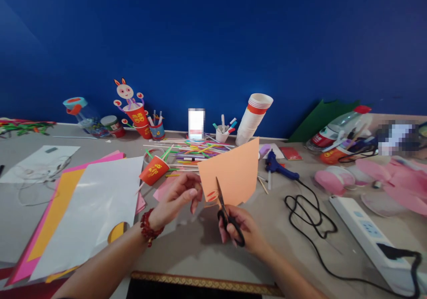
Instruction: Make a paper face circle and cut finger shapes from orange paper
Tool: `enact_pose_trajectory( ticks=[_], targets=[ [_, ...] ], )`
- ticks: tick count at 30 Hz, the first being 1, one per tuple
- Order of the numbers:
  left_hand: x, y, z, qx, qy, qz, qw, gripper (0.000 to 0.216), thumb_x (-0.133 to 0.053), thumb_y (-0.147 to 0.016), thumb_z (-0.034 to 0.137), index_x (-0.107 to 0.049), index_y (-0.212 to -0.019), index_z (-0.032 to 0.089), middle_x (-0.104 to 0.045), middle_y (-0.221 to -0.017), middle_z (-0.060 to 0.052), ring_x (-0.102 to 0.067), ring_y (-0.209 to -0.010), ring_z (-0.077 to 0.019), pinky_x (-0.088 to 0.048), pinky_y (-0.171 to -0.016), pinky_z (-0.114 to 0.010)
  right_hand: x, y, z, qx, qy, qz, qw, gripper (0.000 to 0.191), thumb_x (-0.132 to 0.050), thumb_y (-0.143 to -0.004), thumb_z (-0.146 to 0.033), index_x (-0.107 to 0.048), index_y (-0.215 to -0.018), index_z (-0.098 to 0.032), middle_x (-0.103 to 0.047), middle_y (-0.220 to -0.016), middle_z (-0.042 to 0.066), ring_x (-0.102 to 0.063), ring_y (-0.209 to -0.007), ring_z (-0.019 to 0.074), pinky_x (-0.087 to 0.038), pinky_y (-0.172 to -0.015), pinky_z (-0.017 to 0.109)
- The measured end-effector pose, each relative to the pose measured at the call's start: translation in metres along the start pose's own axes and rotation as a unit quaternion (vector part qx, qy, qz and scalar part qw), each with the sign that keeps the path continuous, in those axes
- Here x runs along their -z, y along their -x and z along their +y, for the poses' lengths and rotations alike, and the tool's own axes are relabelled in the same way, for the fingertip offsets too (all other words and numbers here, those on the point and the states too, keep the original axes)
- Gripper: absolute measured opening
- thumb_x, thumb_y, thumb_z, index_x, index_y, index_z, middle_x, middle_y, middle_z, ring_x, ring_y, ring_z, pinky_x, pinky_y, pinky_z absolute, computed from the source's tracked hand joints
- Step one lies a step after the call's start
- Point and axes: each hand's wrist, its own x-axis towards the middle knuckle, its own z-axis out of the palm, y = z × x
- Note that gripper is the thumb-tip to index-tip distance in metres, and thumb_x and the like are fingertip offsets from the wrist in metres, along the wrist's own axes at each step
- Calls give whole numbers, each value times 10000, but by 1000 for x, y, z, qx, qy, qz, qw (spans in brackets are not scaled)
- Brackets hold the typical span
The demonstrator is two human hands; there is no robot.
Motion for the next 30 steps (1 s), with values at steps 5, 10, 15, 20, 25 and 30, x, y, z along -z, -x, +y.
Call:
enact_pose_trajectory(
  ticks=[5,10,15,20,25,30],
  targets=[
    [-11,6,0,-6,-175,-4,985,258,-488,-963,351,-619,-874,147,-606,-750,-28,-560,-630,-111,-451,-605,-224,-3,-1,4,42,1,24,999,522,-651,-743,-680,-449,-732,-199,-531,-632,-21,-479,-495,94,-360,-457,200],
    [-17,7,6,-18,-265,35,964,354,-423,-986,314,-586,-710,163,-602,-684,-17,-550,-660,-124,-419,-660,-235,-3,-1,4,40,17,25,999,515,-654,-751,-669,-456,-714,-195,-526,-615,-20,-486,-509,99,-359,-471,204],
    [-14,2,3,1,-229,53,972,332,-422,-973,307,-579,-716,167,-584,-770,-22,-543,-755,-144,-421,-725,-248,-1,3,-4,1,8,-10,1000,533,-651,-735,-694,-496,-760,-184,-562,-635,-8,-455,-487,87,-336,-431,195],
    [-10,-3,4,25,-165,59,984,262,-468,-937,318,-566,-745,168,-575,-774,-12,-514,-735,-140,-419,-691,-237,1,9,-18,-81,3,-46,996,498,-637,-771,-660,-497,-809,-184,-581,-629,-17,-409,-426,64,-305,-384,184],
    [-10,-6,13,60,-133,73,987,278,-520,-902,367,-584,-724,163,-573,-731,-8,-505,-687,-135,-418,-645,-231,-1,5,-24,-92,18,-52,994,473,-640,-786,-632,-487,-767,-185,-588,-624,-22,-405,-404,52,-290,-382,182],
    [-9,-6,16,75,-103,91,988,279,-563,-877,394,-631,-738,161,-628,-749,-23,-547,-701,-143,-435,-653,-231,-5,2,-21,-87,-3,-64,994,495,-619,-787,-652,-503,-793,-172,-603,-602,-16,-363,-369,41,-282,-362,176]
  ],
)
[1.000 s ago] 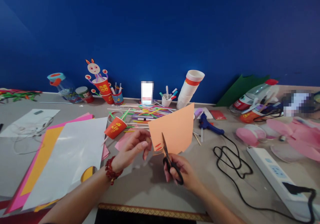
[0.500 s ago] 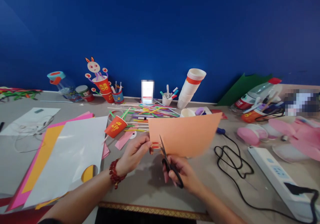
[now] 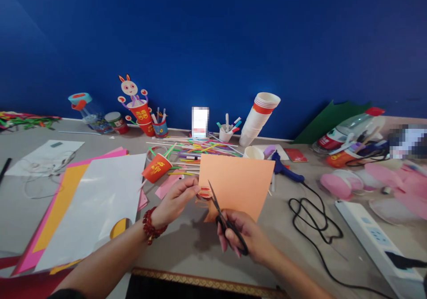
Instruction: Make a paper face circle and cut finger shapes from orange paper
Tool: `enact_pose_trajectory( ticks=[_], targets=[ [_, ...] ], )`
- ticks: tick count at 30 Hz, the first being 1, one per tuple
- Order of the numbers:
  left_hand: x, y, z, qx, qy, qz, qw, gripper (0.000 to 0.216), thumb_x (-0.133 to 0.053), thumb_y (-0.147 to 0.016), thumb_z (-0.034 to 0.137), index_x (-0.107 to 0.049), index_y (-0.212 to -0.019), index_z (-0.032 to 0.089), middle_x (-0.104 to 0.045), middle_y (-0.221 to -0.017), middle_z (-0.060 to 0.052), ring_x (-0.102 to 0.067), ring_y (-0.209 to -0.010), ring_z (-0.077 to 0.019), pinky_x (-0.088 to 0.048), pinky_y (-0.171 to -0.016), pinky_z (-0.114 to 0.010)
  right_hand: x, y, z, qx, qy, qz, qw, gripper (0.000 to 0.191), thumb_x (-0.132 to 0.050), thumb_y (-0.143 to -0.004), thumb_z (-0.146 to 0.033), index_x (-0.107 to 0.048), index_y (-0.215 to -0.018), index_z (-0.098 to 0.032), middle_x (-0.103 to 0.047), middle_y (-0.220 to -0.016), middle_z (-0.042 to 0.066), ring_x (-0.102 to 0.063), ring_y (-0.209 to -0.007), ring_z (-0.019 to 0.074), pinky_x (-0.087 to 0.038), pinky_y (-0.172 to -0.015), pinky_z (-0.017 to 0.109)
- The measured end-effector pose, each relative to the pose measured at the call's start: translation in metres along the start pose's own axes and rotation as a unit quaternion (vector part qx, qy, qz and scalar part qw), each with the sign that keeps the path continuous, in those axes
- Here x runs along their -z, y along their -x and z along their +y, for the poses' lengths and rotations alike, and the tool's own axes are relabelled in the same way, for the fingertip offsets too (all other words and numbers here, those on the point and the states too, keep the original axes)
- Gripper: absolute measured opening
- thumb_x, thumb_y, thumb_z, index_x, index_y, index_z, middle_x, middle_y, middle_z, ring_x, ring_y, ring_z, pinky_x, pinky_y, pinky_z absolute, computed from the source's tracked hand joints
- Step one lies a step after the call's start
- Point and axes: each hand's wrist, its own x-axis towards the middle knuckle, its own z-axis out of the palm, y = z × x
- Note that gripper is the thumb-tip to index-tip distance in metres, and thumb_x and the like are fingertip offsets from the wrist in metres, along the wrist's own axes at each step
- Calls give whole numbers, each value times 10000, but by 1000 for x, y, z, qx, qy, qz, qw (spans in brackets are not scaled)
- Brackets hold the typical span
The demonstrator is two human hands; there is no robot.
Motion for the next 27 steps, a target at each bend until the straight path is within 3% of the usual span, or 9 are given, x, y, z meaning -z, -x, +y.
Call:
enact_pose_trajectory(
  ticks=[13,27],
  targets=[
    [2,-2,-2,1,42,-7,999,284,-596,-860,403,-607,-697,170,-611,-710,-7,-521,-659,-127,-407,-616,-222,-1,-6,9,-30,-13,29,999,549,-659,-709,-698,-499,-743,-174,-588,-503,-31,-360,-327,47,-288,-309,165],
    [3,-4,-8,5,24,-19,1000,329,-567,-877,443,-576,-696,168,-579,-707,-11,-494,-654,-130,-390,-609,-235,1,-6,11,-32,-7,33,999,530,-645,-722,-689,-479,-722,-186,-586,-491,-43,-346,-309,46,-263,-303,171]
  ],
)
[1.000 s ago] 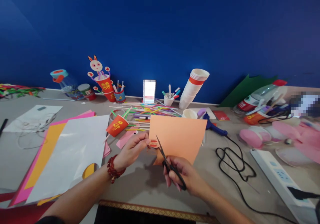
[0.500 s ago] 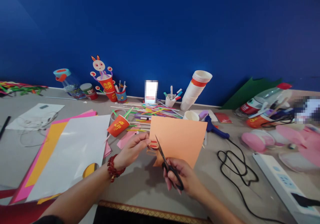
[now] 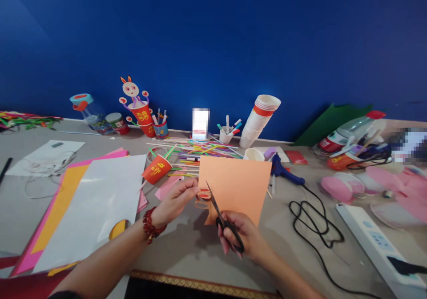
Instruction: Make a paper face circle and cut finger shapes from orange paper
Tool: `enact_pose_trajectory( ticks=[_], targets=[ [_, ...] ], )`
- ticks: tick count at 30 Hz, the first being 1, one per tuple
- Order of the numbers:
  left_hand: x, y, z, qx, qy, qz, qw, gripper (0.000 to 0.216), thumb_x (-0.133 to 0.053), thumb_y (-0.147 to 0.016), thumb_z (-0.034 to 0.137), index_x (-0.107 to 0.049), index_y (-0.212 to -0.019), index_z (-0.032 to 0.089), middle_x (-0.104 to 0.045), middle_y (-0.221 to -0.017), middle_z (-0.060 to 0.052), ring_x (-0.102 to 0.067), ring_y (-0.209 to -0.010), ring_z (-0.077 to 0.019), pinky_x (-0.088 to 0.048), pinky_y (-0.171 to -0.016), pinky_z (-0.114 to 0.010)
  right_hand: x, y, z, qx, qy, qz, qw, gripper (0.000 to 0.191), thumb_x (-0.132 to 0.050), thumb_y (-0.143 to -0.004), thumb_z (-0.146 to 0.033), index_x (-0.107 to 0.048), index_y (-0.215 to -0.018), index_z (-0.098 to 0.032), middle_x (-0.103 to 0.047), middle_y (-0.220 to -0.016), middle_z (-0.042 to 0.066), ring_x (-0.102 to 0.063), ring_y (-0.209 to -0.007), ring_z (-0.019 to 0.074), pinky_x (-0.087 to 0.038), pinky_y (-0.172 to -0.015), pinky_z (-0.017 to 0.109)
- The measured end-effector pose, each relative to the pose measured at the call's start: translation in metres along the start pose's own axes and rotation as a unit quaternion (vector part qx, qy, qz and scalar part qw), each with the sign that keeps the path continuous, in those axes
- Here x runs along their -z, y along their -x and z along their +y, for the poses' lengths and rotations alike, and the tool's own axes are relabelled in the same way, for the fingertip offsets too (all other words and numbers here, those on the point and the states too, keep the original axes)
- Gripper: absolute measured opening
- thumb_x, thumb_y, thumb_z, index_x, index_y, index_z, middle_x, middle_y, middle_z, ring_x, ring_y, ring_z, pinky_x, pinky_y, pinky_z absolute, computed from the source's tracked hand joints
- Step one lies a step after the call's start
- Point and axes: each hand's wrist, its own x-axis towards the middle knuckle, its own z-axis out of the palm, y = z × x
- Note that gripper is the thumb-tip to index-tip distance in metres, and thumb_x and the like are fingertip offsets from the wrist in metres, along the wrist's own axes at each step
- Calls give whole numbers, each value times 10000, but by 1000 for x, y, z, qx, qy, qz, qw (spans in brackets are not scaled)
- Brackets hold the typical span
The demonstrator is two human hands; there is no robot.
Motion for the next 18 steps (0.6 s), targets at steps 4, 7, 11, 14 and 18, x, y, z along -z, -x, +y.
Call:
enact_pose_trajectory(
  ticks=[4,7,11,14,18],
  targets=[
    [1,0,3,-11,-27,3,1000,330,-552,-875,440,-553,-675,178,-573,-702,-9,-500,-672,-141,-411,-638,-248,1,0,-1,16,21,-3,1000,542,-628,-726,-710,-479,-712,-189,-576,-488,-40,-341,-320,49,-241,-320,178],
    [2,0,6,-20,-70,18,997,327,-549,-862,439,-534,-658,184,-565,-694,-8,-495,-680,-149,-418,-646,-255,2,1,-4,31,39,-6,999,561,-619,-719,-731,-468,-686,-192,-569,-489,-32,-346,-338,54,-236,-345,189],
    [5,0,6,-27,-94,2,995,348,-527,-872,443,-519,-647,178,-554,-683,-11,-477,-668,-144,-411,-627,-248,3,2,-10,26,52,-7,998,584,-637,-685,-749,-422,-648,-206,-532,-490,-37,-427,-395,80,-278,-400,200],
    [7,-1,4,-30,-84,-23,996,349,-514,-887,441,-530,-669,169,-551,-702,-11,-478,-668,-138,-408,-631,-245,3,2,-13,19,53,-7,998,590,-648,-676,-745,-399,-637,-212,-529,-511,-38,-463,-424,91,-311,-436,209],
    [9,-1,1,-38,-88,-34,995,345,-498,-907,429,-541,-687,167,-554,-715,-13,-481,-674,-137,-408,-640,-246,4,3,-12,16,59,-12,998,604,-633,-669,-766,-397,-635,-211,-525,-499,-37,-451,-425,89,-291,-445,209]
  ],
)
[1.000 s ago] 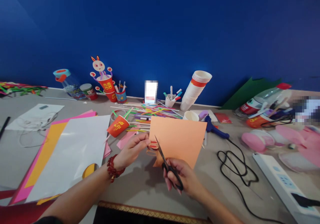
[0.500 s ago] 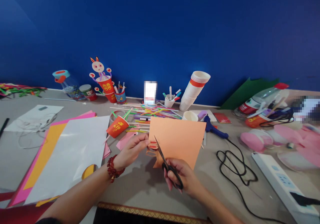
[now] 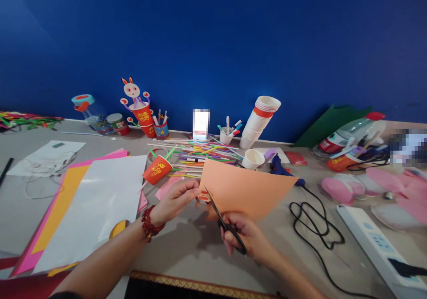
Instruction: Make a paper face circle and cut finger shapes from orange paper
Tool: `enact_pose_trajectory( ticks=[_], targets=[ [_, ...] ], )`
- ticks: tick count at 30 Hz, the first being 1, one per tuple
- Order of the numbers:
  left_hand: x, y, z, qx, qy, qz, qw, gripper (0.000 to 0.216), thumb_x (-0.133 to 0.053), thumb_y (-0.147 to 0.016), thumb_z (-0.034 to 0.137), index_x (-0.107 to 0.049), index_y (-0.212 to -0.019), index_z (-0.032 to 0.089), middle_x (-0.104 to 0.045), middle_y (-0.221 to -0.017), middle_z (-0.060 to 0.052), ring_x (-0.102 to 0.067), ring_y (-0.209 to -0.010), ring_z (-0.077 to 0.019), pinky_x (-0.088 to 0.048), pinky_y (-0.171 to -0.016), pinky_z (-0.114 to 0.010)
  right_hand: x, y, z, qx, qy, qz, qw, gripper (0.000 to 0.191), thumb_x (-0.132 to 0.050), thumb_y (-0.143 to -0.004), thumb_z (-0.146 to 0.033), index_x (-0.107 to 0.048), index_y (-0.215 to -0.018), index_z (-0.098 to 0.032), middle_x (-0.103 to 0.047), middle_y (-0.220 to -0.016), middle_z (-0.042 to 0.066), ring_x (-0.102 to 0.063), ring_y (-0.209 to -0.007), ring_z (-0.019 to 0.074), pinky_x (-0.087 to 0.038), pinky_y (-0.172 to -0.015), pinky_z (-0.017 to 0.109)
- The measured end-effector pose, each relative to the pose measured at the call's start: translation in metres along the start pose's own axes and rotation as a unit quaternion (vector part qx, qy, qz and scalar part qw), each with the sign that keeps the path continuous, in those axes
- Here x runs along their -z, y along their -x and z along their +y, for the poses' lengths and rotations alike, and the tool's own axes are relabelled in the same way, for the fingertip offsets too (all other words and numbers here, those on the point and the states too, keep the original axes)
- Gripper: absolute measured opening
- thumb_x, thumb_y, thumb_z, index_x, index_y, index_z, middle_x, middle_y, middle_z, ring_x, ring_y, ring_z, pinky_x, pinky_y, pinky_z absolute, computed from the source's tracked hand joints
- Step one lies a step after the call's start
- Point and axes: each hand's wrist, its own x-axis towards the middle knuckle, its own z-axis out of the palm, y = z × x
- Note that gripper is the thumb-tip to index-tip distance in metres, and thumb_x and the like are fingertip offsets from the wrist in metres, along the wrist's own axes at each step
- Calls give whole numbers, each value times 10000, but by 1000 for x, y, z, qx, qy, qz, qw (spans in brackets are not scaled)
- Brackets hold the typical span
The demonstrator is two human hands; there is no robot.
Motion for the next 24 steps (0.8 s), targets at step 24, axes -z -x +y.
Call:
enact_pose_trajectory(
  ticks=[24],
  targets=[
    [1,-2,-5,-14,-15,-28,999,384,-479,-917,466,-462,-667,175,-483,-701,2,-412,-656,-125,-348,-620,-234,7,0,8,16,42,-18,999,587,-576,-720,-772,-488,-665,-194,-541,-491,-23,-391,-458,101,-262,-465,218]
  ],
)
